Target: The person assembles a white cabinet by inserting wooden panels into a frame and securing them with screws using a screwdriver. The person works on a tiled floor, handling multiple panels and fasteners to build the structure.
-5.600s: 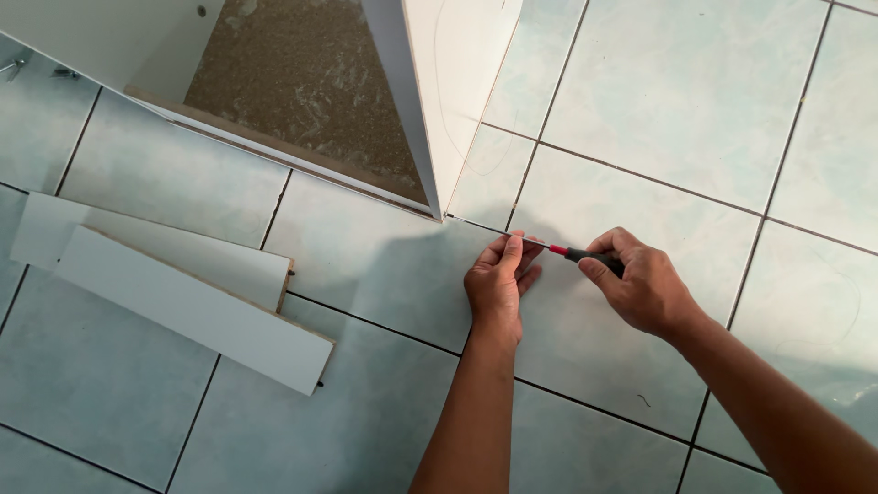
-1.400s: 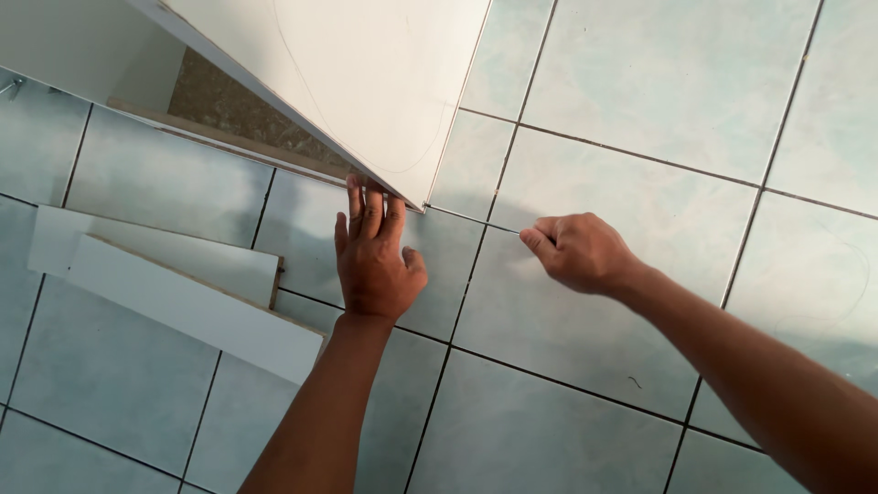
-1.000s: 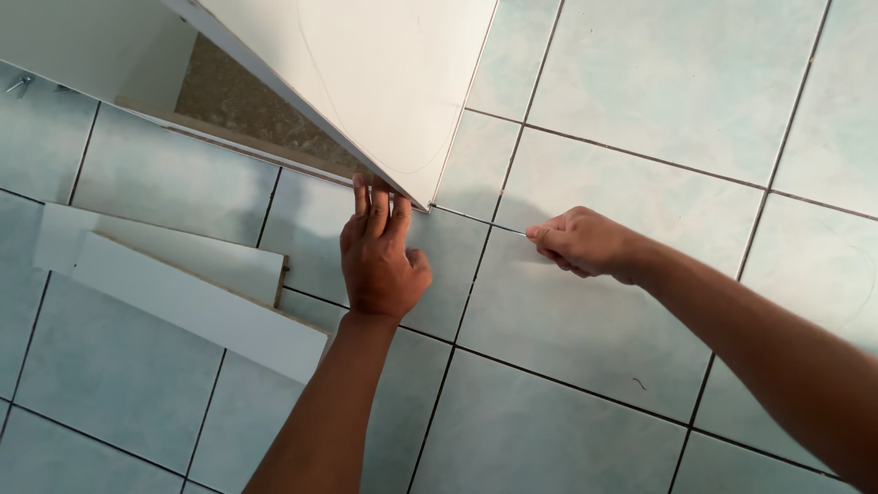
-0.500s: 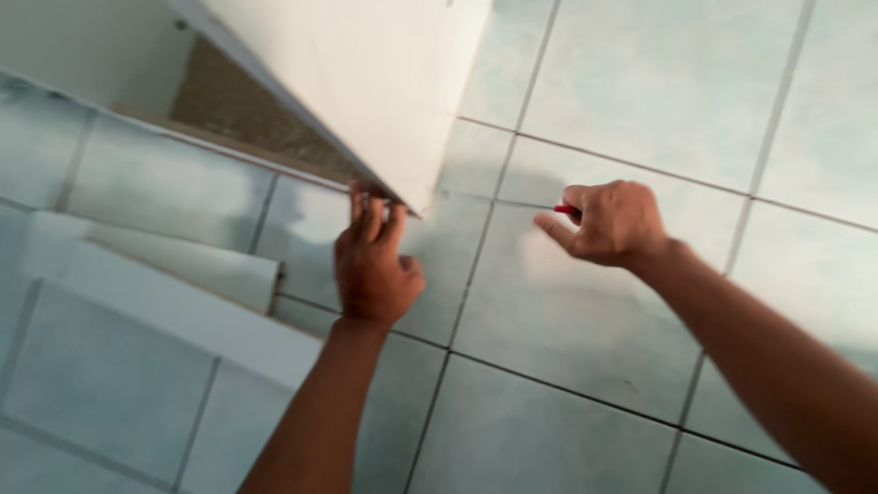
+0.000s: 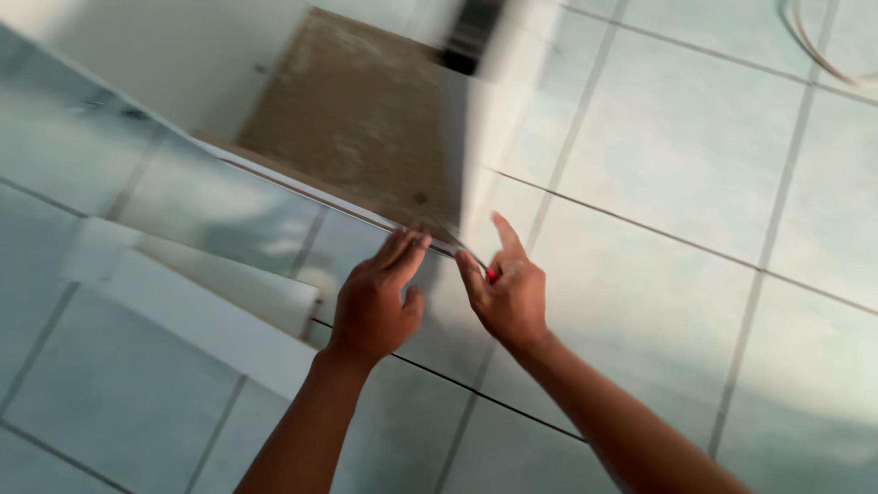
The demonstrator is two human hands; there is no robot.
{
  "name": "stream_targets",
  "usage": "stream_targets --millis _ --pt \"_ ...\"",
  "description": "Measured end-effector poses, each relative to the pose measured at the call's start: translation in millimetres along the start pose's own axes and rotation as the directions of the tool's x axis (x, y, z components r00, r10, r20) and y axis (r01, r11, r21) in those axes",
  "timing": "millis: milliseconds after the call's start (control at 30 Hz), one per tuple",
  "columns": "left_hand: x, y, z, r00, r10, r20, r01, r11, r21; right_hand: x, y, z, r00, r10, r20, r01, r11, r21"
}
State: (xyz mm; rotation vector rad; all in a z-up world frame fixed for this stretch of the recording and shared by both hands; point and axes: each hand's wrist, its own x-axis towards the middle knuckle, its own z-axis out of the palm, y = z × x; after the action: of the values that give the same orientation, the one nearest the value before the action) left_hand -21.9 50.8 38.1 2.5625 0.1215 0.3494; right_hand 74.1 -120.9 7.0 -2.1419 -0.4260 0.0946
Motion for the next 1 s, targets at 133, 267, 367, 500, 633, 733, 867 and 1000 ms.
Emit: stream_targets --millis 133,267,367,500,633,733,867,1000 --pt "-27.9 -55.1 -46.8 0.985 -0.171 0.017 0.171 0.985 -0.014 -19.7 -11.8 32.4 0.987 -0.039 -0.159 0.058 0.992 0.115" --pt "-54.9 -107.8 -62.9 0.953 -0.298 0.047 0.297 0.954 0.037 -63.5 -18.2 51.4 0.984 0.171 0.053 -0.178 0.969 0.172" --pt "-64.2 -129.2 -58.4 0.954 -0.290 0.070 0.280 0.951 0.131 -64.2 -36.9 67.4 0.970 0.101 0.221 -0.134 0.981 0.141" --pt "-61.8 -138.9 -60.5 0.931 -0.346 0.117 0.332 0.935 0.128 -31.0 -74.6 94.1 0.962 -0.013 0.274 0.012 1.000 0.007" --pt "-42.6 -142.8 -98.2 0.892 -0.436 0.119 0.417 0.895 0.158 3.1 -124.1 117.8 0.890 -0.293 0.350 0.346 0.933 -0.101" --pt "-24.3 -139.5 -139.9 0.865 -0.475 0.160 0.426 0.866 0.263 13.5 -171.4 125.8 0.895 -0.044 0.444 0.153 0.965 -0.213" --pt "-19.5 -138.4 -209.2 0.807 -0.538 0.246 0.427 0.818 0.386 14.6 -242.1 118.2 0.850 0.175 0.497 -0.020 0.954 -0.300" --pt "-17.1 -135.7 -269.4 0.768 -0.564 0.303 0.405 0.795 0.452 26.6 -303.0 105.6 0.802 0.240 0.547 -0.044 0.937 -0.347"
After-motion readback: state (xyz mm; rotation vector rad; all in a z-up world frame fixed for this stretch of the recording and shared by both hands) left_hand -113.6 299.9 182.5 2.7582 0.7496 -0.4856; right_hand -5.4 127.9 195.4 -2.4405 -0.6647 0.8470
